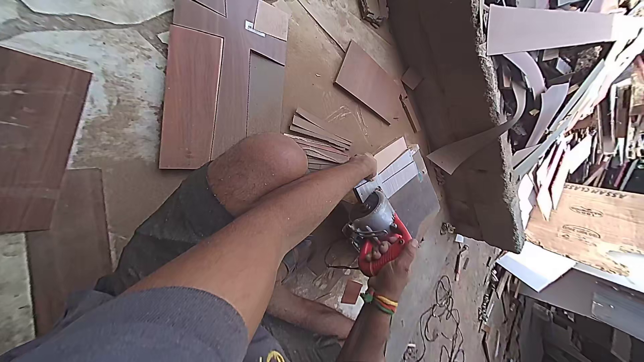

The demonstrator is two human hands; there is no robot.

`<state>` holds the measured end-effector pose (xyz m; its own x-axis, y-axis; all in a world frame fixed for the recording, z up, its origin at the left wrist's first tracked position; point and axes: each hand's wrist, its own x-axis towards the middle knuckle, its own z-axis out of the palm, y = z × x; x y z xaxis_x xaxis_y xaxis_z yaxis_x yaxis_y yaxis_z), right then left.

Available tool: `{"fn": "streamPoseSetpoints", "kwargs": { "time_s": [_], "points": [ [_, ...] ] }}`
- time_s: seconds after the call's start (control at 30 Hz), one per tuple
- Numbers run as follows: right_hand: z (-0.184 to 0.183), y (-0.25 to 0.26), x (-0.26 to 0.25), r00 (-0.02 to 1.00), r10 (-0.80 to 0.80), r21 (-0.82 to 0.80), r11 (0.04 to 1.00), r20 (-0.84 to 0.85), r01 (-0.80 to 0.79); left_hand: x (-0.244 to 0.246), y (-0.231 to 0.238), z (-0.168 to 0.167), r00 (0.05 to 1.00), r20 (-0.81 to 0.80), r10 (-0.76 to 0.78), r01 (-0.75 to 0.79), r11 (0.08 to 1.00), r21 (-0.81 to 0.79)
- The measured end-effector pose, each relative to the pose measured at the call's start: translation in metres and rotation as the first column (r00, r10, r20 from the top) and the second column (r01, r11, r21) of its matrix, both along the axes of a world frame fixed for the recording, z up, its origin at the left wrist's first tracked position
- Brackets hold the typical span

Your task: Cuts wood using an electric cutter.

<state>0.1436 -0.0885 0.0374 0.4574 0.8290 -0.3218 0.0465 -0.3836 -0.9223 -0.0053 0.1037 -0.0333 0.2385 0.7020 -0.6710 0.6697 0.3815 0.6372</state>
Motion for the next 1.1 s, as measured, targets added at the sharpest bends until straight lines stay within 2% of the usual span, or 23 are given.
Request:
{"fn": "streamPoseSetpoints", "kwargs": {
  "time_s": [0.77,0.93,1.1],
  "points": [
    [0.0,0.009,0.0,1.0,0.007,-0.001,1.0,-0.008,-0.007,-0.002,-0.001,0.003,0.999,0.012,0.046,-0.045,0.999,-0.03],
    [0.0,0.011,0.001,1.0,0.001,-0.004,1.0,-0.01,-0.001,-0.002,0.0,0.004,0.999,-0.008,-0.035,0.035,0.999,-0.003],
    [0.0,0.013,0.003,1.0,0.016,-0.01,1.0,-0.027,-0.016,0.0,0.0,0.001,1.0,-0.009,-0.011,0.011,1.0,-0.007]
  ]
}}
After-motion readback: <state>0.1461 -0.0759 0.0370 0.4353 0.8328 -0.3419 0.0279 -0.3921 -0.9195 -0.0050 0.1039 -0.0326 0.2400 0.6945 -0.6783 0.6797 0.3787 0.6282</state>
